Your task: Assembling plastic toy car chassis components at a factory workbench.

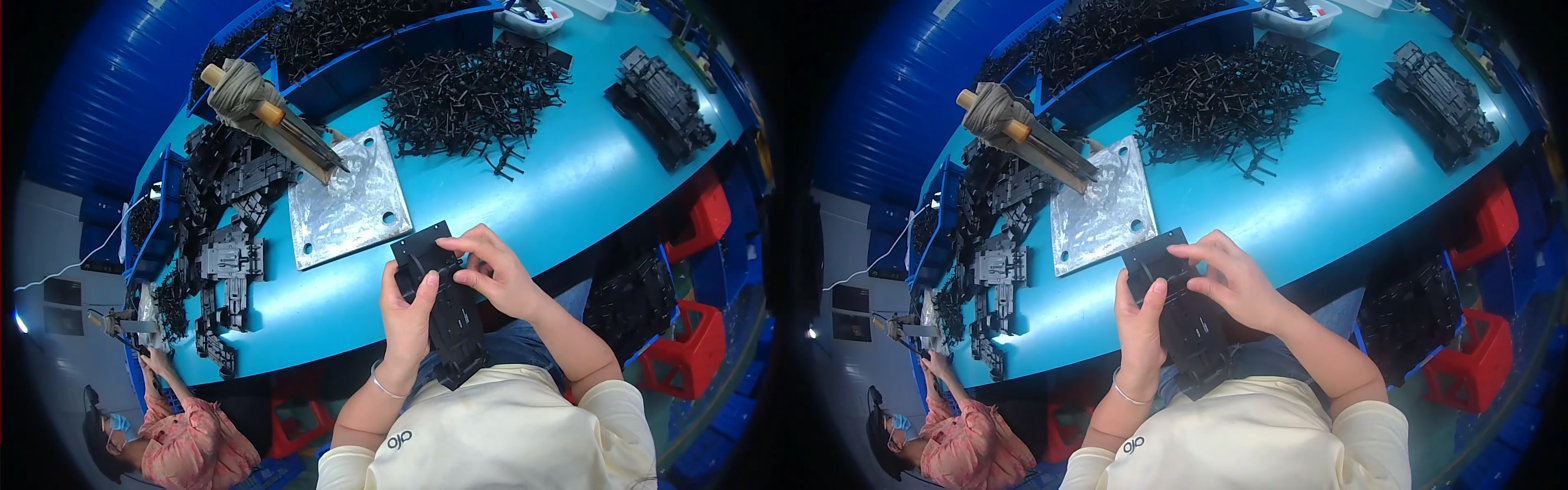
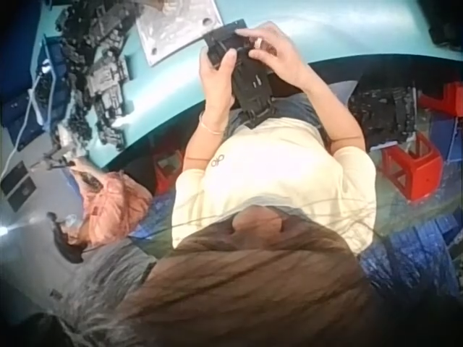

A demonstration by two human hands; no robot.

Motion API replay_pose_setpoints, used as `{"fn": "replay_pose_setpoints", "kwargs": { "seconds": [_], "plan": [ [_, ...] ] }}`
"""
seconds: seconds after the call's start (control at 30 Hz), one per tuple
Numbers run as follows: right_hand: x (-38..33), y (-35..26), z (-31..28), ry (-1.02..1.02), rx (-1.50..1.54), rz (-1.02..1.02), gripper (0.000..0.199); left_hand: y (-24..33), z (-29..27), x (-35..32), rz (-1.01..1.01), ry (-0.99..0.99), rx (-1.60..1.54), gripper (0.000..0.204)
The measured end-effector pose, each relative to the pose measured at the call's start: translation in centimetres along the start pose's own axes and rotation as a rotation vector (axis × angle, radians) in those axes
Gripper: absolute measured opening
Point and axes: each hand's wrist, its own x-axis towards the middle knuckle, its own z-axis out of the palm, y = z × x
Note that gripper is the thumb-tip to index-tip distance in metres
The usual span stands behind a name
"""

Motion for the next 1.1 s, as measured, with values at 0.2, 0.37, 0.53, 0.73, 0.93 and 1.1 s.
{"fn": "replay_pose_setpoints", "kwargs": {
  "seconds": [0.2,0.37,0.53,0.73,0.93,1.1],
  "plan": [
    [-0.1,-0.5,0.2,0.065,-0.019,-0.036,0.043,0.4,0.3,-0.3,0.035,-0.013,0.078,0.026],
    [-0.1,-0.2,-0.2,0.033,0.022,-0.044,0.045,0.5,0.1,-0.2,0.038,-0.059,0.093,0.028],
    [-0.2,0.3,-0.2,-0.007,0.083,-0.044,0.047,0.5,0.0,-0.1,0.032,-0.069,0.101,0.029],
    [-0.3,0.2,0.1,0.037,0.123,0.01,0.045,0.8,0.0,-0.4,0.045,-0.103,0.162,0.027],
    [-0.3,0.4,0.2,0.003,-0.026,-0.082,0.039,0.8,-0.2,-0.5,0.045,-0.055,0.178,0.027],
    [-0.4,0.4,0.9,0.083,-0.094,-0.081,0.036,0.4,-0.3,-0.5,0.064,-0.058,0.176,0.028]
  ]
}}
